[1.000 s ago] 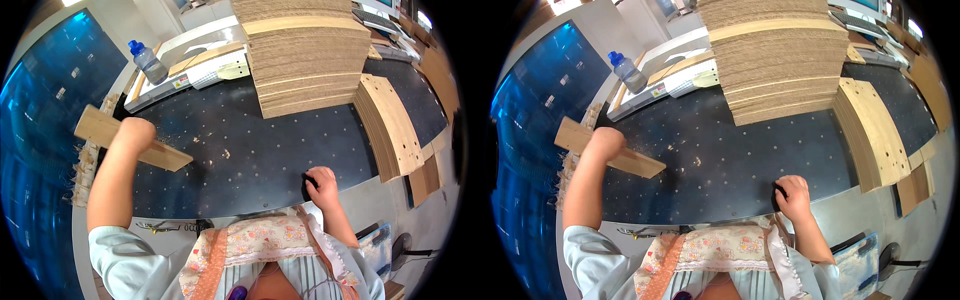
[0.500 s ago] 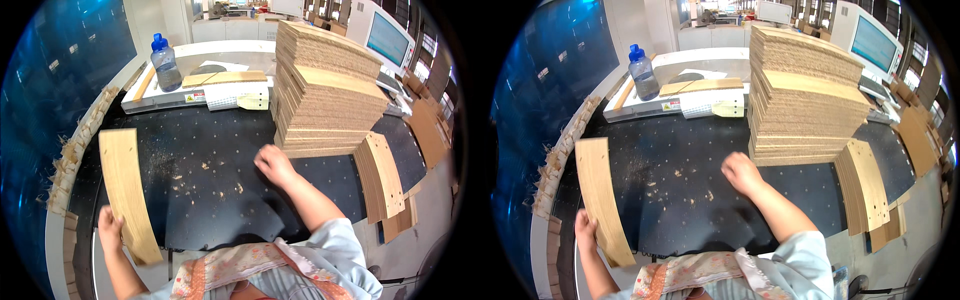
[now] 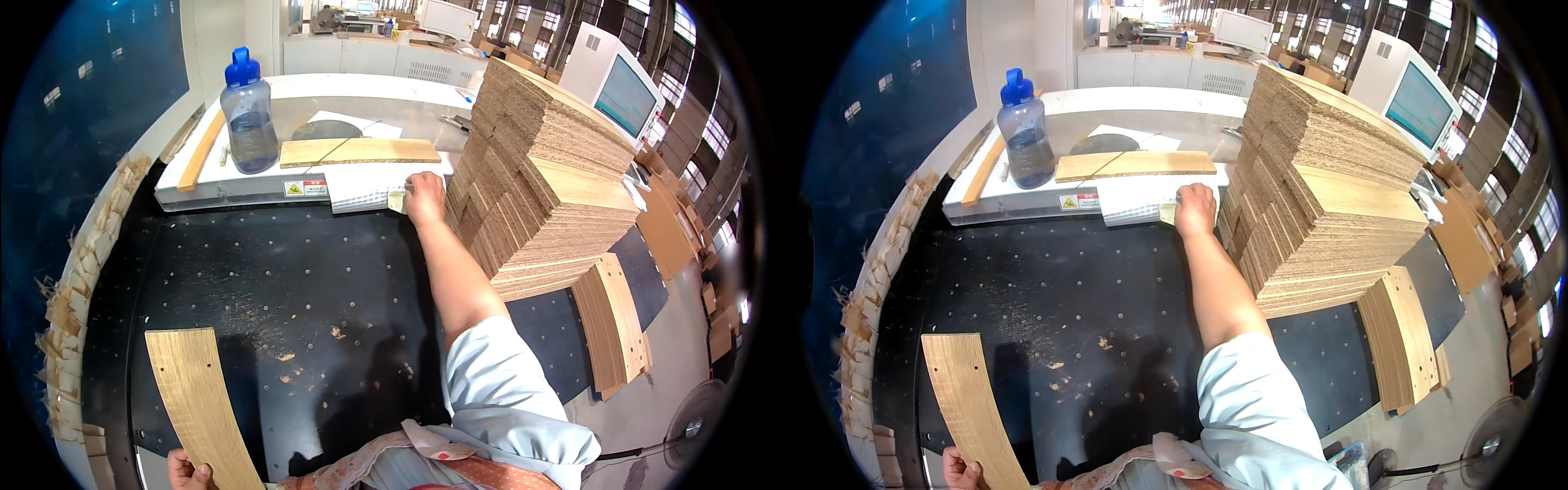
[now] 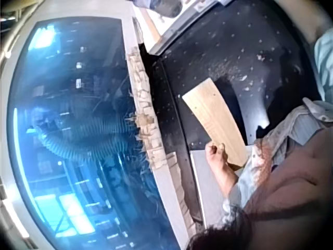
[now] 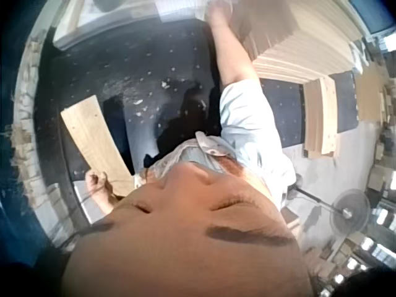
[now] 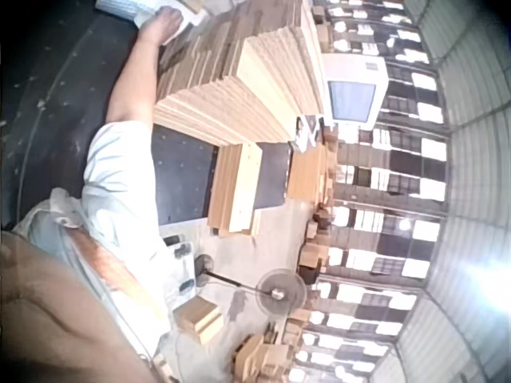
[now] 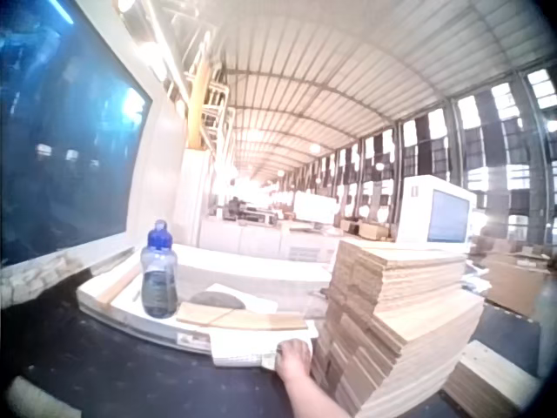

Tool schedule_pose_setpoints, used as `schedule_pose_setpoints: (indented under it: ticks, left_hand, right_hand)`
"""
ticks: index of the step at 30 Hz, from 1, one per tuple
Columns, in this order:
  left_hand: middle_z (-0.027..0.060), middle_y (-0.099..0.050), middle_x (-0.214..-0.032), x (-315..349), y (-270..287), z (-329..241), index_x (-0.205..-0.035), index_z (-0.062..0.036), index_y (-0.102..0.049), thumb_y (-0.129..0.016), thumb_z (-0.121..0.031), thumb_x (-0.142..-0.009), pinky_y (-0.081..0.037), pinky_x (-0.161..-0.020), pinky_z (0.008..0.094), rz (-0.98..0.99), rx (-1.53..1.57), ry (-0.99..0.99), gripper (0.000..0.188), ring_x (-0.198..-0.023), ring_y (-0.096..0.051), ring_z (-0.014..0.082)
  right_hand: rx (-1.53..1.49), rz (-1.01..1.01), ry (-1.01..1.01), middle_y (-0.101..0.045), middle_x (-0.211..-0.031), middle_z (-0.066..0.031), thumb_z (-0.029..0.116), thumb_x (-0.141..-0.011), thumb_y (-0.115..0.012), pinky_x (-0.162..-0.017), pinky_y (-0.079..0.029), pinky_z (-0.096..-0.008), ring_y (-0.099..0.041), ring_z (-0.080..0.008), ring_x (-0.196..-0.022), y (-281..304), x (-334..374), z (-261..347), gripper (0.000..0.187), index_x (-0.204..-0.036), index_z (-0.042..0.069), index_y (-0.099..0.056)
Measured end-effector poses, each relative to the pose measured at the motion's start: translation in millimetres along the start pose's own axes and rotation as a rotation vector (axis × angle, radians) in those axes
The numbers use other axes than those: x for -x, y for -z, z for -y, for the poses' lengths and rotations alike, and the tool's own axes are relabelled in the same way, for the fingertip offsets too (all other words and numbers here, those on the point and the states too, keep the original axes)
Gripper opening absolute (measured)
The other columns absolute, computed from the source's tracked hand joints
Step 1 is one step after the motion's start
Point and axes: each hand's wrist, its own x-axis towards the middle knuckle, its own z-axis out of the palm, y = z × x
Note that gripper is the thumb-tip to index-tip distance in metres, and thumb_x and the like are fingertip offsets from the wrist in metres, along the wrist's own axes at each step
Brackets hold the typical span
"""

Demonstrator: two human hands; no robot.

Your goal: The person handles wood boards by moving them between a workstation and a pallet, picking up a board, turning it over to check different sides, and placing it onto a stack.

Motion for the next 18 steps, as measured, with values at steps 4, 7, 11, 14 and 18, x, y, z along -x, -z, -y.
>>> schedule_pose_setpoints:
  ticks: [4, 7, 11, 14, 18]
  left_hand:
    - [-0.0021, -0.051, -0.069, -14, -4, 3, -0.091, -0.0081, -0.054, -0.058, 0.005, -0.074, -0.028, -0.042, 0.0163, 0.091, 0.018, -0.029, 0.022, -0.05, -0.039, 0.0039]
    - [-0.0012, -0.052, -0.073, -16, -6, 5, -0.093, -0.0064, -0.054, -0.061, 0.003, -0.074, -0.032, -0.049, 0.0167, 0.121, 0.033, -0.026, 0.022, -0.057, -0.043, 0.0051]
    - [0.0, -0.054, -0.077, -17, -7, 5, -0.095, -0.0053, -0.055, -0.065, 0.0, -0.073, -0.036, -0.058, 0.0174, 0.153, 0.028, -0.055, 0.024, -0.065, -0.046, 0.0068]
    - [-0.0007, -0.053, -0.076, -16, -4, 9, -0.094, -0.0064, -0.055, -0.067, -0.002, -0.073, -0.034, -0.05, 0.016, 0.14, 0.024, -0.091, 0.025, -0.058, -0.044, 0.005]
    - [-0.0015, -0.054, -0.075, -14, 8, 12, -0.093, -0.0084, -0.055, -0.066, -0.001, -0.072, -0.026, -0.04, 0.0153, 0.142, 0.002, -0.019, 0.025, -0.048, -0.038, 0.0025]
  right_hand:
    - [-0.019, 0.003, -0.004, -0.053, -0.085, -0.0043, 0.005, -0.063, -0.062, -0.08, -0.038, -0.0374, -0.047, -0.0256, -0.091, -11, 2, -8, 0.014, -0.074, 0.011, -0.058]
    - [-0.045, -0.025, 0.033, -0.054, -0.083, -0.0058, 0.003, -0.062, -0.064, -0.079, -0.04, -0.0367, -0.049, -0.0272, -0.089, -14, 5, -9, 0.012, -0.072, 0.01, -0.059]
    - [-0.067, -0.047, 0.027, -0.052, -0.083, -0.0037, 0.003, -0.064, -0.061, -0.079, -0.038, -0.0372, -0.048, -0.0255, -0.09, -19, 5, -9, 0.011, -0.07, 0.011, -0.057]
    - [-0.061, -0.069, 0.03, -0.052, -0.083, -0.0041, 0.003, -0.063, -0.061, -0.079, -0.039, -0.0371, -0.048, -0.0259, -0.089, -20, 4, -11, 0.01, -0.069, 0.011, -0.057]
    - [-0.078, -0.073, 0.038, -0.053, -0.082, -0.0054, 0.002, -0.063, -0.06, -0.077, -0.041, -0.0363, -0.048, -0.0267, -0.087, -22, 5, -19, 0.009, -0.068, 0.009, -0.058]
